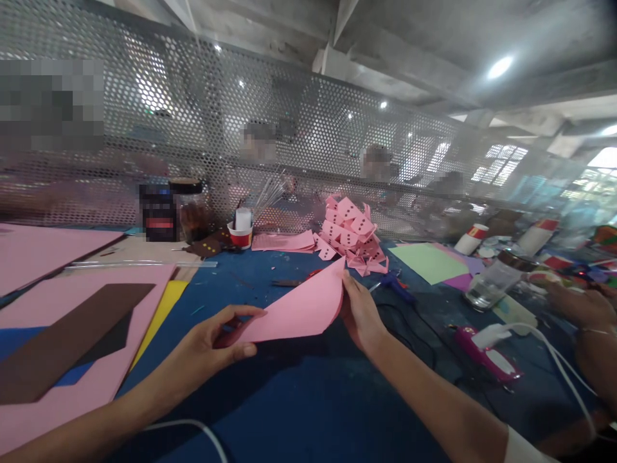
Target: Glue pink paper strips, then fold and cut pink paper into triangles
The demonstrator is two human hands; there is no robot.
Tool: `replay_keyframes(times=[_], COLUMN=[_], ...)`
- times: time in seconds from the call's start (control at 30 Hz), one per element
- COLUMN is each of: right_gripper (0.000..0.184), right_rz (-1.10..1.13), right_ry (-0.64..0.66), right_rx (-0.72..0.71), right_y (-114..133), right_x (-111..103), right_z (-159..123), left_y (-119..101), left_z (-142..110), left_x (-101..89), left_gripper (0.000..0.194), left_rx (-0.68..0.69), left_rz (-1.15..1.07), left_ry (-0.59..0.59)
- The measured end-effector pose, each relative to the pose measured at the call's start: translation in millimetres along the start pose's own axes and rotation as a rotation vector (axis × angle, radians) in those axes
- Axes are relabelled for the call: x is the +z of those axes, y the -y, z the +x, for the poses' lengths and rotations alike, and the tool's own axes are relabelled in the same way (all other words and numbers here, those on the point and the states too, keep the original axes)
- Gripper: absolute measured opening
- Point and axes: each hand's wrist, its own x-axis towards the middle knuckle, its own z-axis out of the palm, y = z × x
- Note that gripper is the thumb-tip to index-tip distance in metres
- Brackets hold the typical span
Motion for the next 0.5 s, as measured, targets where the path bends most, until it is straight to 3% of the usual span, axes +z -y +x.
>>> replay_keyframes(times=[0.3,0.5], right_gripper=[0.042,0.042], right_rz=[0.012,-0.018], right_ry=[-0.007,0.031], right_rx=[0.062,0.005], right_y=[9,6], right_x=[5,8], right_z=[-6,-8], left_y=[-9,-13], left_z=[-5,-7], left_x=[1.5,1.5], left_gripper=[0.048,0.033], left_rx=[-0.081,-0.006], left_rz=[-0.086,0.073], left_ry=[0.071,-0.038])
